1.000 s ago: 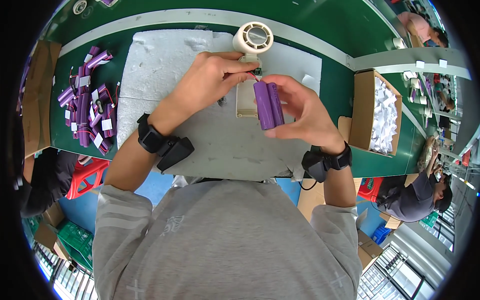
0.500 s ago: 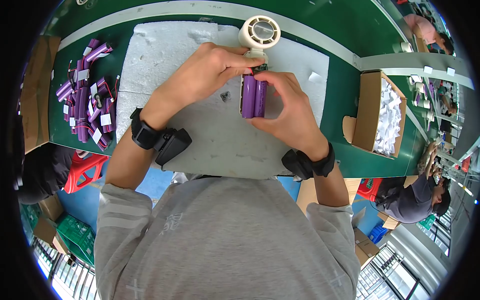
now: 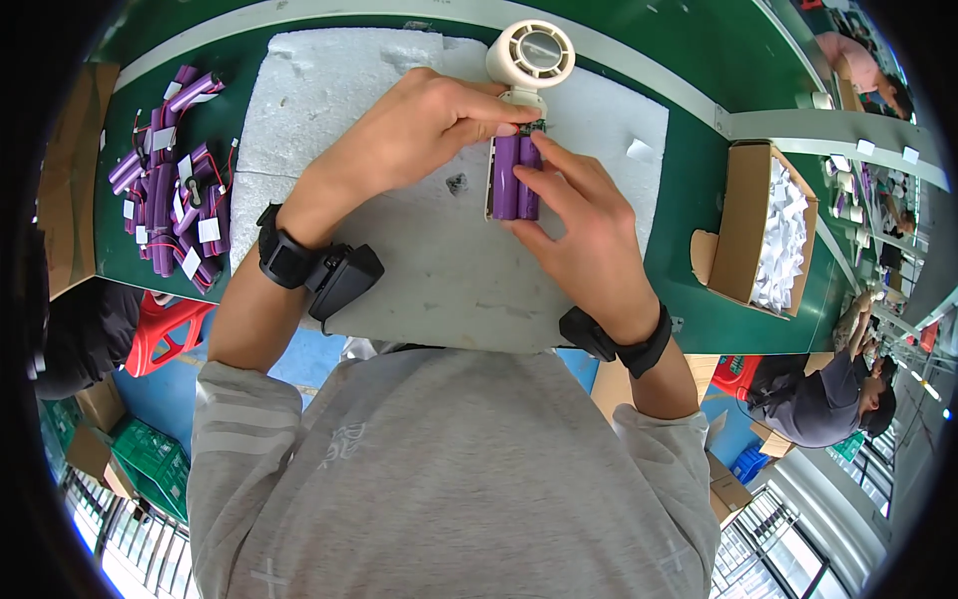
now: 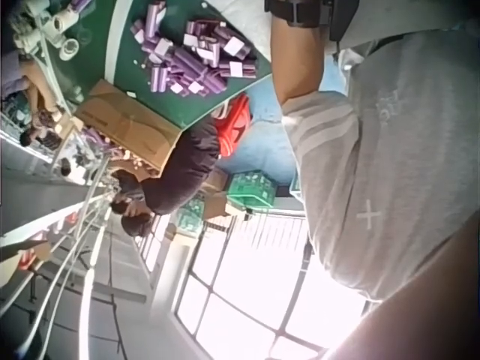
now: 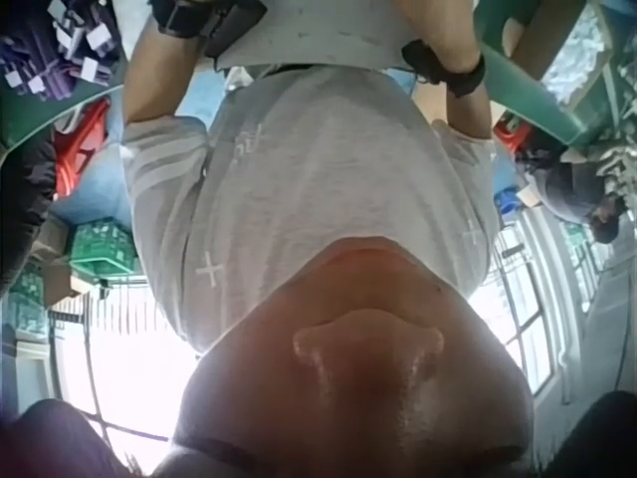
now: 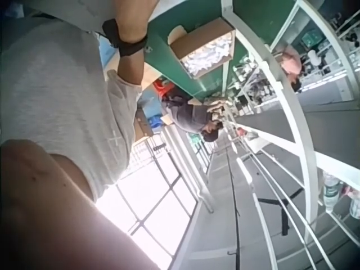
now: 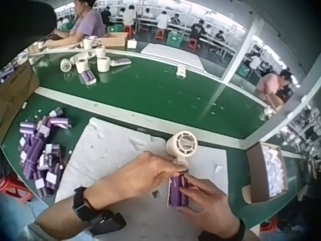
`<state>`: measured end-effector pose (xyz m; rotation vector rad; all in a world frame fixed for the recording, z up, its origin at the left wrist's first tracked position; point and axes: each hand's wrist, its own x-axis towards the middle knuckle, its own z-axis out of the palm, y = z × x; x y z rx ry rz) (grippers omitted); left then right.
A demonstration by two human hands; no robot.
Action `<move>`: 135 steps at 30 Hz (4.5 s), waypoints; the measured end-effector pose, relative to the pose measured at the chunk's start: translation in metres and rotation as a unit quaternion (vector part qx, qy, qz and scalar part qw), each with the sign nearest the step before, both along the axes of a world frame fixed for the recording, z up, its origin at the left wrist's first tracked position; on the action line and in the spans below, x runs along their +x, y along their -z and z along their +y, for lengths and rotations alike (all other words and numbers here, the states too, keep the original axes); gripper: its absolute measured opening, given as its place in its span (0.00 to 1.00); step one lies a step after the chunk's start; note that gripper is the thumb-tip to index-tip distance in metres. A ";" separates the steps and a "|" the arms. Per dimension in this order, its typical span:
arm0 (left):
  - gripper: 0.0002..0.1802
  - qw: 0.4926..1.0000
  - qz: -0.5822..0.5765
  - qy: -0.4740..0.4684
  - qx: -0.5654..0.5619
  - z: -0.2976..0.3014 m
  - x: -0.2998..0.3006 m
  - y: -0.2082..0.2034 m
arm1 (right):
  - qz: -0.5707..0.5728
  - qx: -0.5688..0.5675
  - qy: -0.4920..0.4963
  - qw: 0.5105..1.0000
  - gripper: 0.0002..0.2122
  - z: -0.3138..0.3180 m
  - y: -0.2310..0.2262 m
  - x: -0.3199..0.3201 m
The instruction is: The person assembles a handheld fan by connecting a circuit board to a battery pack and inserting them into the housing, then repeats the process with a second unit after taping another battery pack.
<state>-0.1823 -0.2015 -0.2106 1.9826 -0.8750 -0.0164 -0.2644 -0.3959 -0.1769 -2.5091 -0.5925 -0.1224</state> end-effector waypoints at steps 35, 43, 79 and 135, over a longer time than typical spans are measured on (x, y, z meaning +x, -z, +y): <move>0.27 0.976 0.217 -0.002 0.023 -0.001 -0.001 -0.015 | 0.045 0.065 -0.052 0.996 0.32 -0.009 0.006 0.009; 0.27 0.987 0.158 0.014 0.019 0.001 0.003 -0.013 | 0.048 0.001 -0.025 0.999 0.32 0.002 -0.002 0.008; 0.16 0.891 -0.128 -0.381 0.211 0.135 0.005 -0.086 | 0.214 0.353 0.016 0.910 0.08 -0.024 0.038 0.037; 0.15 0.853 0.319 -0.115 -0.398 -0.050 -0.021 -0.035 | 0.164 0.630 0.173 0.740 0.11 -0.014 0.017 0.038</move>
